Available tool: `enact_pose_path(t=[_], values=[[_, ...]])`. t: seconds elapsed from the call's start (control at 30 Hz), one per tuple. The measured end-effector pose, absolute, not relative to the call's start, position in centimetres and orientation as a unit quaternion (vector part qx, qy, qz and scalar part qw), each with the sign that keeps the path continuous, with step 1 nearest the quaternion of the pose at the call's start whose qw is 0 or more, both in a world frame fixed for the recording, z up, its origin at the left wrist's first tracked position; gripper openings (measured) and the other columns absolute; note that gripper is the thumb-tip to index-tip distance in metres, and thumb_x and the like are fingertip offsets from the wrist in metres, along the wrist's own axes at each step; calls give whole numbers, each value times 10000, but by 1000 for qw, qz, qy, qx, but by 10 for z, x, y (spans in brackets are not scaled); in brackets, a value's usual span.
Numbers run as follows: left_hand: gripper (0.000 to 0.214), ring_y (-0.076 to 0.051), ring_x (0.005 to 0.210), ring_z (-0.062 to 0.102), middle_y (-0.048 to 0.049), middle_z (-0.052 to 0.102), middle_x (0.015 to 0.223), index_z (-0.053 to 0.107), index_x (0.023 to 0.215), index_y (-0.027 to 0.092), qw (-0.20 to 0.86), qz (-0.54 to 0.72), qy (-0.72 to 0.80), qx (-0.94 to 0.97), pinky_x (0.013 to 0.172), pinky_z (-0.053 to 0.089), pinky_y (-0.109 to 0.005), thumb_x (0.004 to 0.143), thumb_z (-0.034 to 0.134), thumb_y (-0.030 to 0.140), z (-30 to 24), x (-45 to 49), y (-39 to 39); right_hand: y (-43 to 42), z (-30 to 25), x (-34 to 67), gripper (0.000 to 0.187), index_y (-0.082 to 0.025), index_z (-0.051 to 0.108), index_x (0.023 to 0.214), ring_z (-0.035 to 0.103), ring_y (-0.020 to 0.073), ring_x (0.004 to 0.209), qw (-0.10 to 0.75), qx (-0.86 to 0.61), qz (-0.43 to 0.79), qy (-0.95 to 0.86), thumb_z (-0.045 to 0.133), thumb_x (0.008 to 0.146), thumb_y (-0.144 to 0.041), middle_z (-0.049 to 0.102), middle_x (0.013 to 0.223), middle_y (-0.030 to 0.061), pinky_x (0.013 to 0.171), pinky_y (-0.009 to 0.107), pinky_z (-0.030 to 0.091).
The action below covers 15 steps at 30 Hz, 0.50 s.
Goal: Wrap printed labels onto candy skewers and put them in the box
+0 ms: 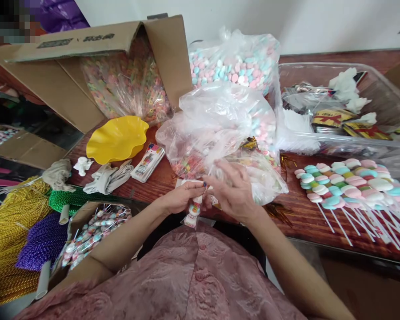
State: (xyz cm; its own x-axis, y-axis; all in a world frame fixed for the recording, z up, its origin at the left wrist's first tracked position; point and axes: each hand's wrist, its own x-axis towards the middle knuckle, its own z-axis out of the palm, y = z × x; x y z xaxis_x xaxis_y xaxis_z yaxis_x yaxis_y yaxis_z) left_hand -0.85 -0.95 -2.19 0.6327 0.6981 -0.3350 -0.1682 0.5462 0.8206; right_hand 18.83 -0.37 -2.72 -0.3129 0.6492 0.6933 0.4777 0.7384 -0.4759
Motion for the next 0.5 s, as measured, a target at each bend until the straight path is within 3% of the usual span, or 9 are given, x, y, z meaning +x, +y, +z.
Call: enact_pose_path(t=[0.07, 0.17, 0.3, 0.37, 0.5], values=[[445, -150, 581, 629, -42, 639, 671, 623, 719, 120, 832, 222, 307, 406, 590, 494, -275, 695, 786, 533, -22, -12, -9, -3, -19, 202, 393, -382, 637, 1236, 509, 305, 1253, 354, -273, 20, -894, 617, 883, -212, 639, 1317, 28, 1019, 525, 322], [425, -119, 489, 578, -18, 608, 619, 590, 702, 128, 860, 155, 263, 410, 574, 502, -289, 719, 777, 509, -22, -14, -9, -3, -12, 213, 404, -324, 577, 1296, 518, 272, 1247, 266, -199, -16, -943, 527, 932, -153, 703, 1211, 25, 1006, 504, 282], [458, -103, 492, 524, 4, 562, 625, 546, 737, 158, 840, 94, 248, 473, 554, 479, -274, 782, 690, 590, -13, -12, -10, -10, -7, 212, 250, -254, 656, 961, 582, 223, 981, 240, -216, -19, -946, 471, 894, -100, 712, 827, 20, 916, 461, 311], [409, -124, 570, 536, -2, 550, 661, 544, 752, 172, 741, 107, 287, 598, 594, 475, -273, 861, 597, 563, -6, -11, -12, -14, -7, 208, 213, -231, 625, 805, 561, 217, 887, 218, -270, 4, -938, 475, 850, -86, 675, 748, 23, 867, 446, 317], [191, -187, 779, 563, -59, 595, 800, 574, 789, 175, 357, 175, 372, 839, 786, 468, -331, 918, 474, 272, 4, -7, -21, -15, -9, 200, 212, -210, 618, 732, 530, 202, 775, 219, -338, 91, -911, 483, 838, -86, 643, 703, 37, 722, 363, 341]])
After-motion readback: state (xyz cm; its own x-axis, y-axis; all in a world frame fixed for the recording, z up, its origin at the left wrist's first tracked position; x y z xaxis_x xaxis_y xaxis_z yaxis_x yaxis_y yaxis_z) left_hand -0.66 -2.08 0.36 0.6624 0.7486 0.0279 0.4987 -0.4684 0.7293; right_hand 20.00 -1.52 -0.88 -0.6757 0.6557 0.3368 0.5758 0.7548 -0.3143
